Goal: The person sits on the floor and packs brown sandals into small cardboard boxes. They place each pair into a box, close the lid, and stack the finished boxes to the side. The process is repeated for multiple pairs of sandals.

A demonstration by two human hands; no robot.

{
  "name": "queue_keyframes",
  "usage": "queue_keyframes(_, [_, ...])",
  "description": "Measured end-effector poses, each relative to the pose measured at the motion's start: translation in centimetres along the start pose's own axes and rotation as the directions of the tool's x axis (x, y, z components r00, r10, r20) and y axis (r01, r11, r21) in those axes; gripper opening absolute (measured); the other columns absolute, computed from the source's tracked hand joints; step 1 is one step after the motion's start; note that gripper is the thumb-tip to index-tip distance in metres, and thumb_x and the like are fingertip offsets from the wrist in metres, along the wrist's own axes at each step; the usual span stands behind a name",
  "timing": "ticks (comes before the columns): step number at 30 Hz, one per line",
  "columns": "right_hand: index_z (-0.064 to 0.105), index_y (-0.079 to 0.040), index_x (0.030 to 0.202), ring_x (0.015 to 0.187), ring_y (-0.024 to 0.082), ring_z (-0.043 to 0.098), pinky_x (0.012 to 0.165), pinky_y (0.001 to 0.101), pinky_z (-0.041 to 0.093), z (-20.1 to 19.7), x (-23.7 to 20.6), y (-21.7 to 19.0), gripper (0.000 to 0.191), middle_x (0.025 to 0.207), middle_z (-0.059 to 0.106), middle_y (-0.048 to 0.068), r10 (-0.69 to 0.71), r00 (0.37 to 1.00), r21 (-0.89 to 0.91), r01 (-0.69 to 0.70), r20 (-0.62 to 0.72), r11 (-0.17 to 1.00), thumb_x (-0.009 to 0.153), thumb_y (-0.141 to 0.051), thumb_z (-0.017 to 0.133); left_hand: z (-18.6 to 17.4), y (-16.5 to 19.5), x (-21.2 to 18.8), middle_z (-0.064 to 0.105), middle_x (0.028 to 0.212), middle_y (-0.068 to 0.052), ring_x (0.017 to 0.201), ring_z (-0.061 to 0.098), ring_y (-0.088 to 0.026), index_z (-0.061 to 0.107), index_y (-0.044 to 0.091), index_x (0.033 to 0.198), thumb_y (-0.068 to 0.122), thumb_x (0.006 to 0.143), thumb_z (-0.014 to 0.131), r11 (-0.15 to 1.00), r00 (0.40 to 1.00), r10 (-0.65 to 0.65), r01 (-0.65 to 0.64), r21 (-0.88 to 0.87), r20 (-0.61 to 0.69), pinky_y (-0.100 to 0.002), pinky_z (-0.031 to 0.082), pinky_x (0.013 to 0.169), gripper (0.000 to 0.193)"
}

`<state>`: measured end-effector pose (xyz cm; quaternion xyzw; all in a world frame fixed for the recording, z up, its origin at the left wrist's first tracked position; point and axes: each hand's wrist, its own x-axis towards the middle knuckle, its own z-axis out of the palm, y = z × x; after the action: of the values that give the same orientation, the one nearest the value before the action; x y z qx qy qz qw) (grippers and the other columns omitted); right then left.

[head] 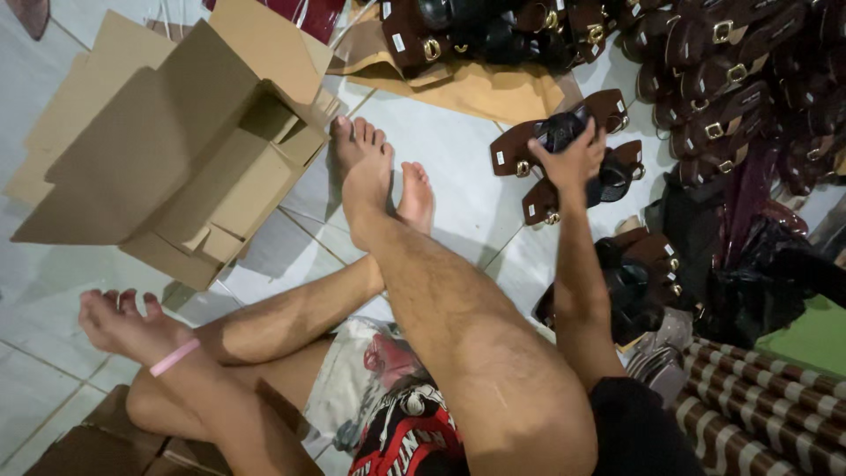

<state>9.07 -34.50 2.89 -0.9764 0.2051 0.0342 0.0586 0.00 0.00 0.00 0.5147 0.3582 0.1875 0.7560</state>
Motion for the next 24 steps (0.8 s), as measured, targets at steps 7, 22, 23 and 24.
queue_keyframes(7, [0.042, -0.010, 0.146, 0.129, 0.038, 0.049, 0.107, 0.0502, 0.041, -2.3, 2.6, 34.1, 0.087, 0.140, 0.050, 0.019, 0.061, 0.992, 0.052, -0.055, -0.110, 0.997, 0.072, -0.038, 0.081, 2.7, -1.2, -0.8, 0.056, 0.095, 0.002, 0.089, 0.052, -0.012, 0.057, 0.014, 0.108, 0.027, 0.106, 0.067, 0.995, 0.998, 0.000, -0.006, 0.102, 0.056, -0.032, 0.042, 0.077, 0.016])
queue_keyframes(22, [0.052, -0.004, 0.143, 0.129, 0.033, 0.049, 0.115, 0.0452, 0.044, -12.8, -0.8, 25.7, 0.085, 0.134, 0.045, 0.016, -0.138, 0.929, 0.467, 0.296, -0.343, 0.833, 0.072, -0.018, 0.097, 11.4, -0.9, -16.4, 0.062, 0.113, -0.008, 0.107, 0.060, -0.021, 0.060, 0.003, 0.117, 0.007, 0.112, 0.060, 0.761, 0.819, 0.495, -0.570, 0.311, 0.291, -0.035, 0.051, 0.101, 0.006])
queue_keyframes(23, [0.051, -0.003, 0.143, 0.129, 0.034, 0.048, 0.115, 0.0461, 0.043, -14.1, -1.4, 22.8, 0.086, 0.133, 0.045, 0.016, -0.208, 0.900, 0.448, 0.378, -0.384, 0.810, 0.072, -0.018, 0.098, 13.1, -0.7, -17.4, 0.056, 0.127, -0.009, 0.116, 0.059, -0.022, 0.052, 0.002, 0.135, 0.008, 0.105, 0.057, 0.851, 0.775, 0.380, -0.507, 0.138, 0.505, -0.037, 0.050, 0.106, 0.030])
queue_keyframes(24, [0.050, -0.002, 0.143, 0.129, 0.034, 0.047, 0.115, 0.0470, 0.042, -15.2, -1.9, 20.1, 0.087, 0.132, 0.045, 0.016, -0.276, 0.865, 0.427, 0.456, -0.419, 0.781, 0.072, -0.018, 0.099, 14.8, -0.6, -17.8, 0.051, 0.140, -0.009, 0.130, 0.055, -0.023, 0.041, 0.001, 0.145, 0.008, 0.100, 0.061, 0.940, 0.675, 0.297, -0.329, -0.085, 0.675, -0.040, 0.050, 0.110, 0.050])
